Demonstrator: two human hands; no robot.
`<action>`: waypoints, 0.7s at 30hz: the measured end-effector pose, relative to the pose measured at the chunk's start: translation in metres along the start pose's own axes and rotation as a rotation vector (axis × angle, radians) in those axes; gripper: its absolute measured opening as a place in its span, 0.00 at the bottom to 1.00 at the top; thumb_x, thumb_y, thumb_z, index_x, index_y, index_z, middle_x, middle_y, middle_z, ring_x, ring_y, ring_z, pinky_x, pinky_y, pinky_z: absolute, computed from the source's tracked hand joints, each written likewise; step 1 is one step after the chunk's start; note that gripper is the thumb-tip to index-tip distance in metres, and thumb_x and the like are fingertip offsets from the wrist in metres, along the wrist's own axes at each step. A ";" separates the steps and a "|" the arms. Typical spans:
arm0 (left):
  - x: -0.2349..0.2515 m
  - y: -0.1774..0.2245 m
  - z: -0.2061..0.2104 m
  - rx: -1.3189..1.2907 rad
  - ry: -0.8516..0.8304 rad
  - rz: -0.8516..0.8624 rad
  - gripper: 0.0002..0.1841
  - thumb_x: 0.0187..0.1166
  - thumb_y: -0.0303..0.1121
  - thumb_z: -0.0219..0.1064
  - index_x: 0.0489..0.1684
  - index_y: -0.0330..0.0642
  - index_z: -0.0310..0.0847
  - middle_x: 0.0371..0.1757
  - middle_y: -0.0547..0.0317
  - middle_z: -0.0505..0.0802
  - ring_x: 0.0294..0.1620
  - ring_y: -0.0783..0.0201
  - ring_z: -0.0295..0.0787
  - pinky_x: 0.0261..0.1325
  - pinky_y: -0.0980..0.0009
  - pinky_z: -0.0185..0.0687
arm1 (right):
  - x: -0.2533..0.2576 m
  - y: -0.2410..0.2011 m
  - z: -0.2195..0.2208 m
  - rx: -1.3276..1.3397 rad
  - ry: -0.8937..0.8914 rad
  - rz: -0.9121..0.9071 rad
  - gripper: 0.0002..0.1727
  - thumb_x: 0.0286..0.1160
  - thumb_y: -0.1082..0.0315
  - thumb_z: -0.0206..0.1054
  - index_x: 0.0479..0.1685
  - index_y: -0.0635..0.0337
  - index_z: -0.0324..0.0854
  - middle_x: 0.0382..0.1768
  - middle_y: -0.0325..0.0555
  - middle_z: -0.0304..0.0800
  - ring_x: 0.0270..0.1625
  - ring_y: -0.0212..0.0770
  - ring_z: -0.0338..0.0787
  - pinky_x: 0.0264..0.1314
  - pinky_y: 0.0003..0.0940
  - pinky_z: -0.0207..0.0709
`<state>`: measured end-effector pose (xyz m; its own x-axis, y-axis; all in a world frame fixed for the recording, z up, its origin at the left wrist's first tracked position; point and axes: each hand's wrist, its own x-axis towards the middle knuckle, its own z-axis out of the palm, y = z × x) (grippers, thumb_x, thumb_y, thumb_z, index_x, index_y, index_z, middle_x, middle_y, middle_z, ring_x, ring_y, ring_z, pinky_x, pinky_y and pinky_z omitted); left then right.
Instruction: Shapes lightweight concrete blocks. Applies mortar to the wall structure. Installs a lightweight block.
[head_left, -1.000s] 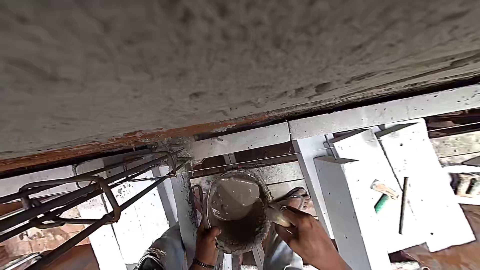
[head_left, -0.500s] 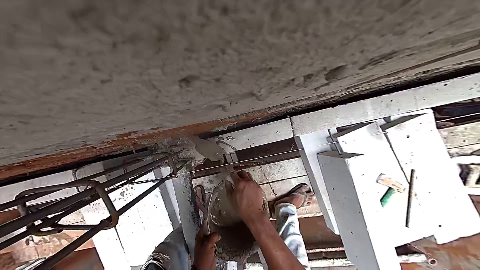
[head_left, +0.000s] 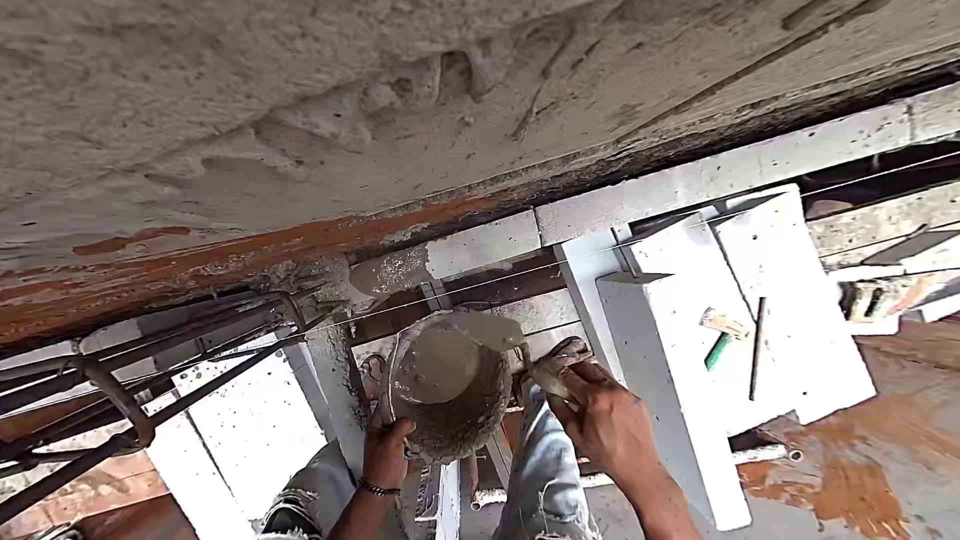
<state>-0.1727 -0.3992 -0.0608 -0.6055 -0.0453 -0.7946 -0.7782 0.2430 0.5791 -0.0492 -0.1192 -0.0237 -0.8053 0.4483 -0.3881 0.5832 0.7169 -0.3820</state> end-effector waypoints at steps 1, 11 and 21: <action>-0.001 0.001 0.002 0.011 -0.012 0.023 0.27 0.56 0.15 0.65 0.61 0.30 0.75 0.45 0.52 0.90 0.43 0.67 0.91 0.46 0.68 0.90 | -0.009 -0.002 -0.001 -0.065 -0.042 -0.039 0.21 0.61 0.55 0.71 0.57 0.41 0.94 0.46 0.50 0.94 0.46 0.56 0.95 0.35 0.56 0.85; -0.013 0.014 0.022 0.143 -0.151 0.191 0.27 0.55 0.15 0.65 0.62 0.29 0.79 0.49 0.55 0.94 0.48 0.69 0.93 0.53 0.71 0.90 | 0.005 -0.038 0.075 0.043 -0.671 0.373 0.29 0.80 0.52 0.61 0.82 0.40 0.76 0.68 0.56 0.87 0.62 0.61 0.91 0.58 0.64 0.83; -0.002 0.011 0.025 -0.114 0.048 -0.018 0.30 0.56 0.11 0.63 0.65 0.32 0.73 0.49 0.49 0.89 0.44 0.64 0.91 0.43 0.65 0.90 | 0.023 0.008 -0.002 0.282 -0.109 0.075 0.25 0.66 0.50 0.70 0.64 0.42 0.91 0.49 0.47 0.95 0.43 0.53 0.95 0.40 0.62 0.85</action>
<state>-0.1763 -0.3723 -0.0574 -0.5965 -0.0957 -0.7969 -0.8012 0.1299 0.5841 -0.0634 -0.1014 -0.0341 -0.7518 0.4229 -0.5059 0.6592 0.5012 -0.5606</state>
